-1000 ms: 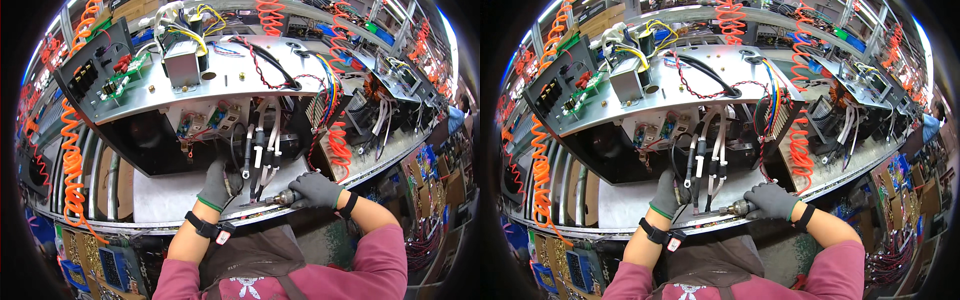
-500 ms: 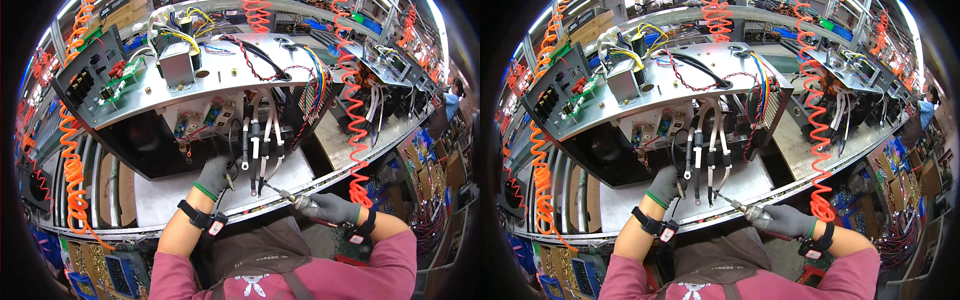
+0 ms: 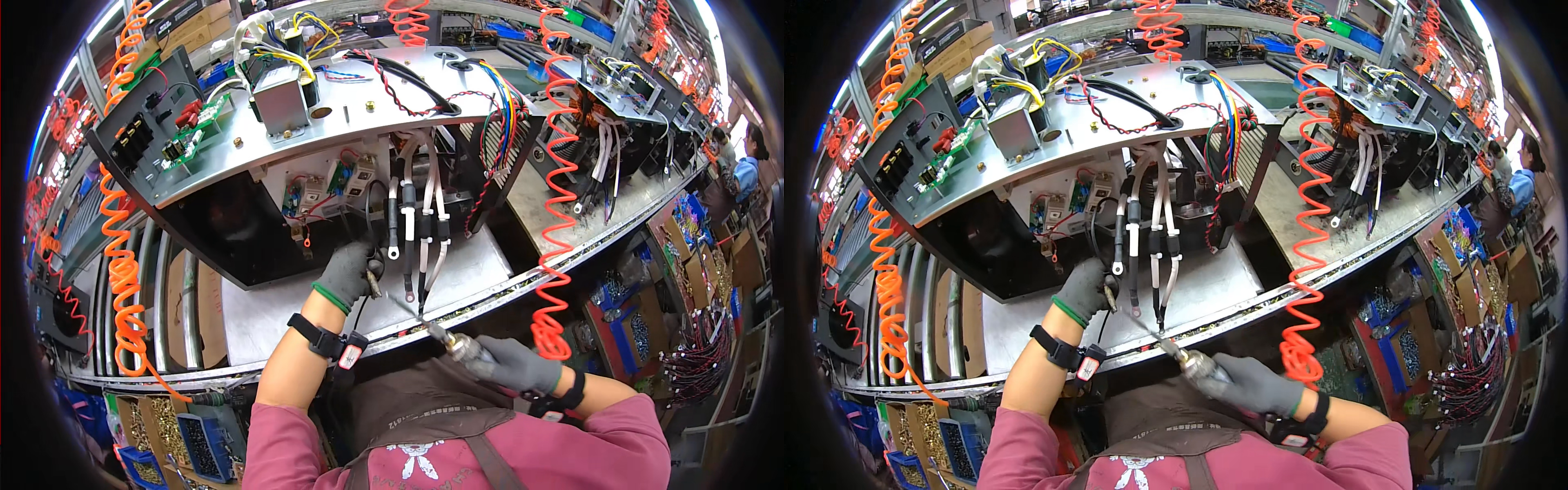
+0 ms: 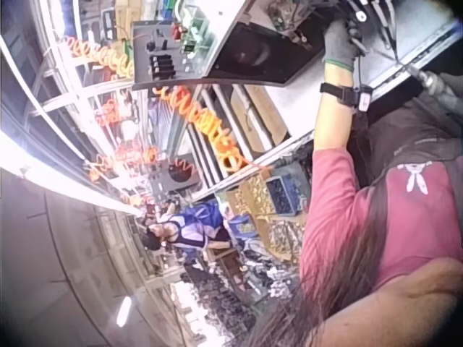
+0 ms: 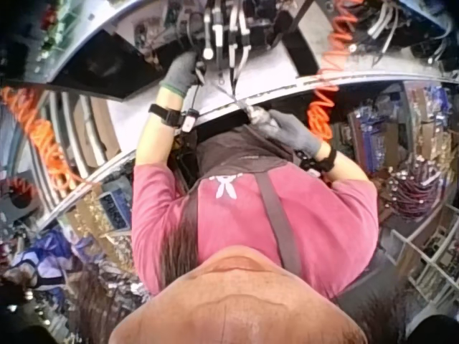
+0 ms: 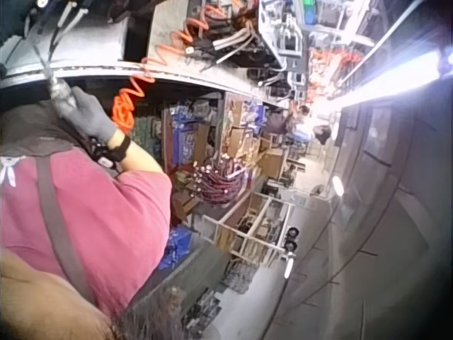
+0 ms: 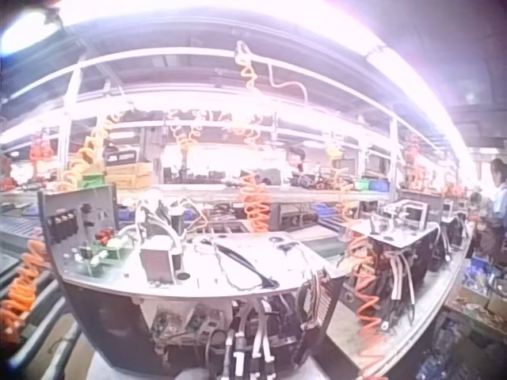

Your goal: Assembling internal electrical components and wiring into a DC inverter housing on an assembly line.

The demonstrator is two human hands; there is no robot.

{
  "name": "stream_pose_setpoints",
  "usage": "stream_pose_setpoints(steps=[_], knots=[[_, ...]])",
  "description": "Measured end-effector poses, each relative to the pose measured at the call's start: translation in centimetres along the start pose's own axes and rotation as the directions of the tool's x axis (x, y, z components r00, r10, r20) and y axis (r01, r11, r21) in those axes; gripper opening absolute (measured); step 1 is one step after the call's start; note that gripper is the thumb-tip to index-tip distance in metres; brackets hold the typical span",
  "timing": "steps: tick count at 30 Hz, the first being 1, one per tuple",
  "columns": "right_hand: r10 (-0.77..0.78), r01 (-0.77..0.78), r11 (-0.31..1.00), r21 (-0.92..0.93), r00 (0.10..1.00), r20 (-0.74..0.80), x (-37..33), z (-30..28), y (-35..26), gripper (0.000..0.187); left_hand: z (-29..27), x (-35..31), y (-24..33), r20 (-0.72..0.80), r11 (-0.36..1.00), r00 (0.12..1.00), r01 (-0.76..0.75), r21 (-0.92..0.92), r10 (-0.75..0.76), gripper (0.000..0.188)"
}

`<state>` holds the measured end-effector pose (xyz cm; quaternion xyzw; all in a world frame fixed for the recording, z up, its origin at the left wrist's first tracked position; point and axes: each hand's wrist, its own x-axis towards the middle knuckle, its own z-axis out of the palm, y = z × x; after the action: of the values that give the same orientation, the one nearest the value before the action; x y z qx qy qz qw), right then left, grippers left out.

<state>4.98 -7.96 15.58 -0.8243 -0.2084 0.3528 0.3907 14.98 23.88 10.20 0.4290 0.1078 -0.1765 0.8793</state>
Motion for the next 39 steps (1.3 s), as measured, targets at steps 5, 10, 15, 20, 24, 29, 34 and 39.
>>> stream_pose_setpoints(steps=[5,10,15,20,24,29,34,39], knots=[[-0.003,0.112,0.920,0.375,0.960,-0.278,4.4,2.9,1.1,0.049,2.9,-0.9,0.9,-0.057,0.747,0.994,-0.028,0.665,0.089,0.008],[0.007,0.072,0.945,0.321,0.972,-0.236,5.7,3.4,0.6,0.050,2.7,-0.7,0.6,-0.166,0.988,0.985,0.064,0.137,-0.040,0.013],[0.106,0.019,0.889,0.457,0.963,-0.248,5.9,3.3,0.4,0.050,3.5,-1.8,1.5,-0.096,0.934,0.995,0.000,0.358,0.037,0.014],[0.011,0.091,0.916,0.391,0.968,-0.250,6.3,3.0,0.5,0.048,3.3,-1.0,1.5,-0.211,0.984,0.966,0.121,-0.134,-0.148,0.012],[-0.034,0.138,0.897,0.420,0.969,-0.246,6.5,3.1,0.1,0.045,2.3,-0.6,1.2,-0.016,0.975,1.000,0.017,0.221,-0.013,0.010],[0.029,0.058,0.852,0.520,0.987,-0.158,5.9,2.5,-0.7,0.039,3.1,-1.1,1.3,-0.088,0.986,0.996,0.044,0.160,-0.030,0.012],[0.002,0.088,0.845,0.527,0.986,-0.166,6.0,2.2,-1.1,0.034,3.7,-1.9,1.8,0.078,0.670,0.985,-0.163,0.724,0.156,0.013],[0.071,0.017,0.756,0.655,0.992,-0.108,6.4,2.6,-1.5,0.033,2.5,-1.0,1.5,-0.039,0.993,0.999,0.001,0.120,0.004,0.010]])
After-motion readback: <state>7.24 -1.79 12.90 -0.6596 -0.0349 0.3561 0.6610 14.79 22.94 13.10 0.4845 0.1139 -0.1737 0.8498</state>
